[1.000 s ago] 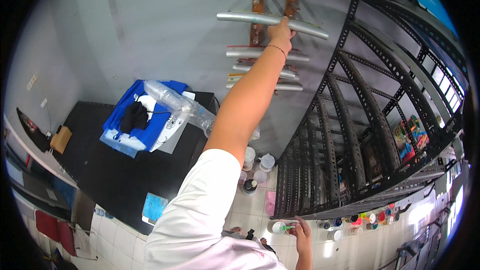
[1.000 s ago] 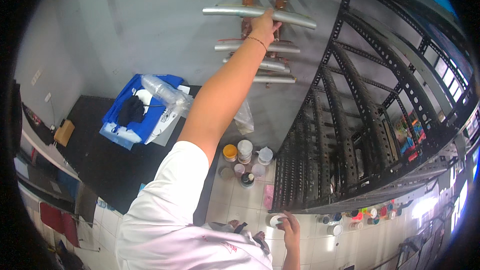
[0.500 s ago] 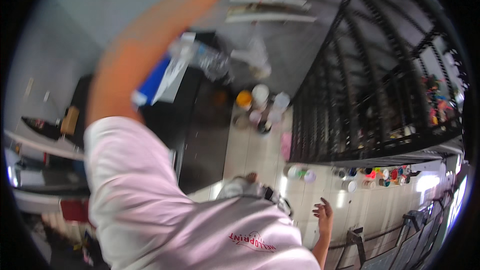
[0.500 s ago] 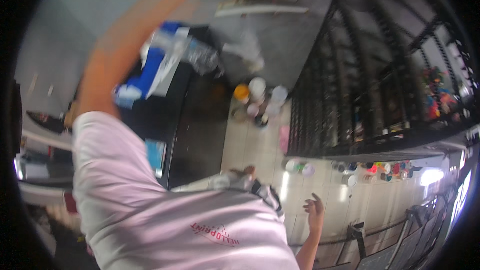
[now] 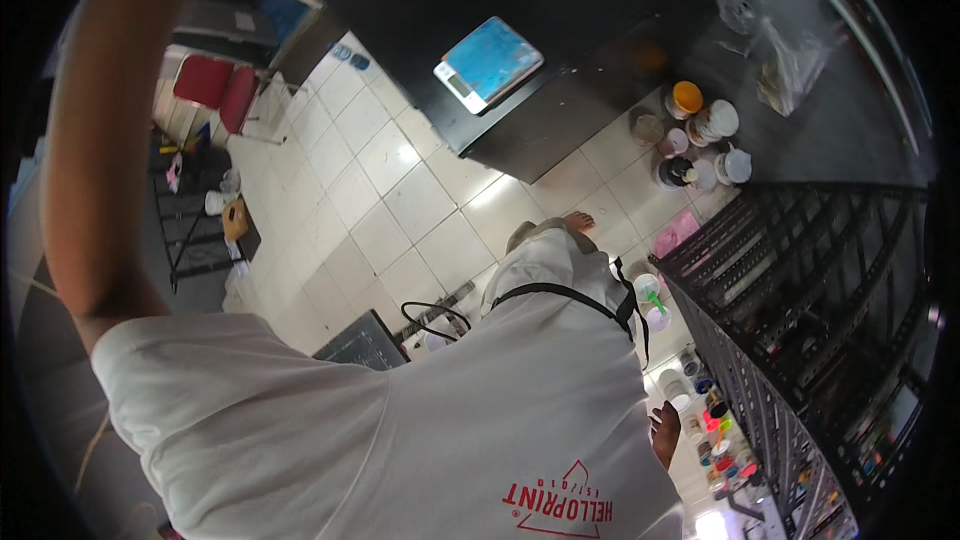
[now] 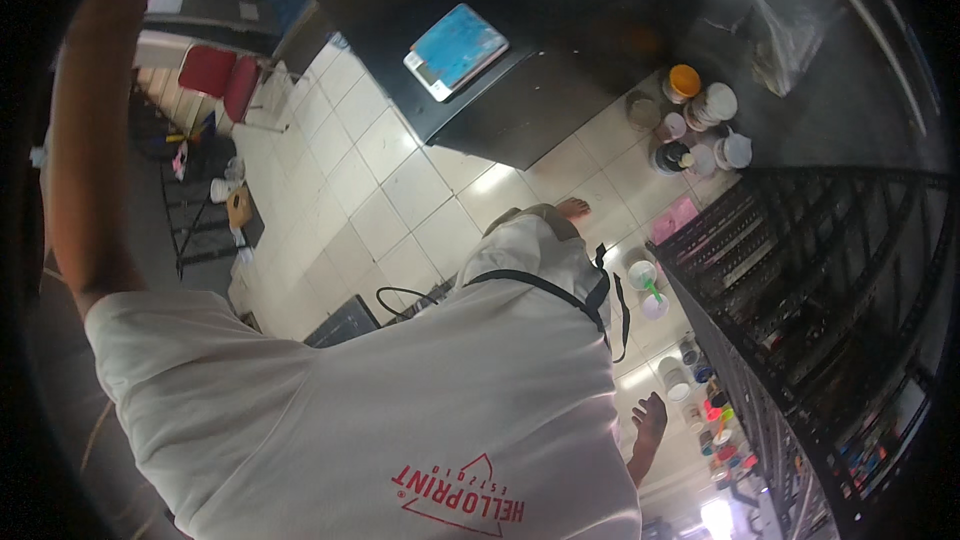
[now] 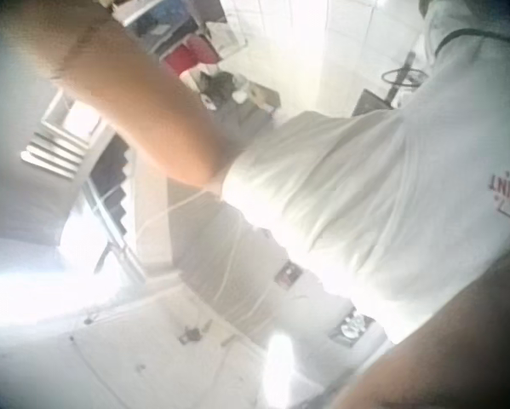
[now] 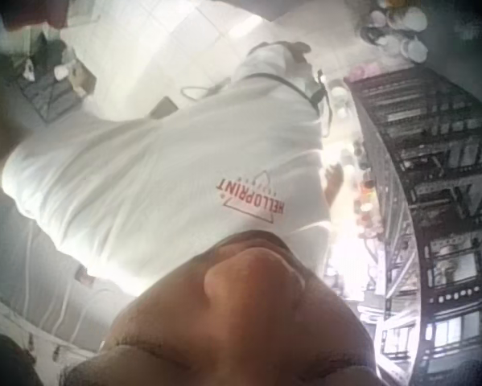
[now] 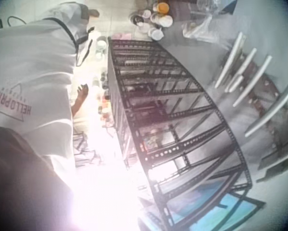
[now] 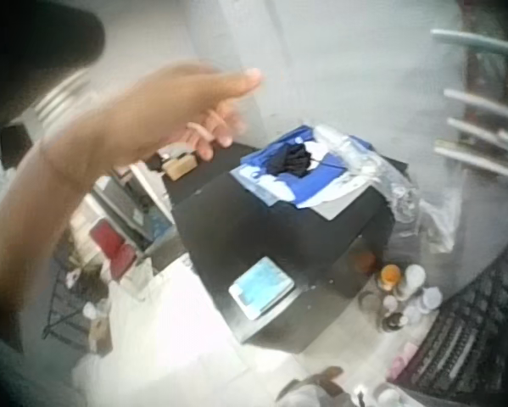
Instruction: The person handles a screen printing frame and a squeegee, then uses a small yellow tool to scrape yellow ink from a cup and spread it across the screen mesh.
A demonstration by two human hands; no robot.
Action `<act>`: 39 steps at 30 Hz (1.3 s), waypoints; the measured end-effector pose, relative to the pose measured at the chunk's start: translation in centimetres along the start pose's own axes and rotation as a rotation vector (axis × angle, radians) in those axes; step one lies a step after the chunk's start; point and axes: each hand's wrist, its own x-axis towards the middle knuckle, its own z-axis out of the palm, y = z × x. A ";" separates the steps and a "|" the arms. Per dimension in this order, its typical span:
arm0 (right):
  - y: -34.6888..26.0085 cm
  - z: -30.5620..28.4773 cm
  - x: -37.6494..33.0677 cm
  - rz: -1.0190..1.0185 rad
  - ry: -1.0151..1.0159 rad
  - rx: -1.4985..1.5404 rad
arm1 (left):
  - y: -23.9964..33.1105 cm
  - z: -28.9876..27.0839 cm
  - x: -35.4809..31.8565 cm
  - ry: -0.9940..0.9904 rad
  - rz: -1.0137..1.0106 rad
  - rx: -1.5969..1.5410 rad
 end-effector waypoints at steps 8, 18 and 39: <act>-3.0 1.1 6.8 -0.050 -0.113 -0.118 | -1.0 12.2 -10.1 0.185 0.097 -0.999; -11.2 3.8 10.6 -0.187 -0.171 -0.411 | 14.2 12.3 -1.5 0.261 0.617 -0.664; -8.4 1.2 9.7 -0.104 -0.213 -0.500 | -11.8 24.8 -51.2 -0.981 -1.273 -0.834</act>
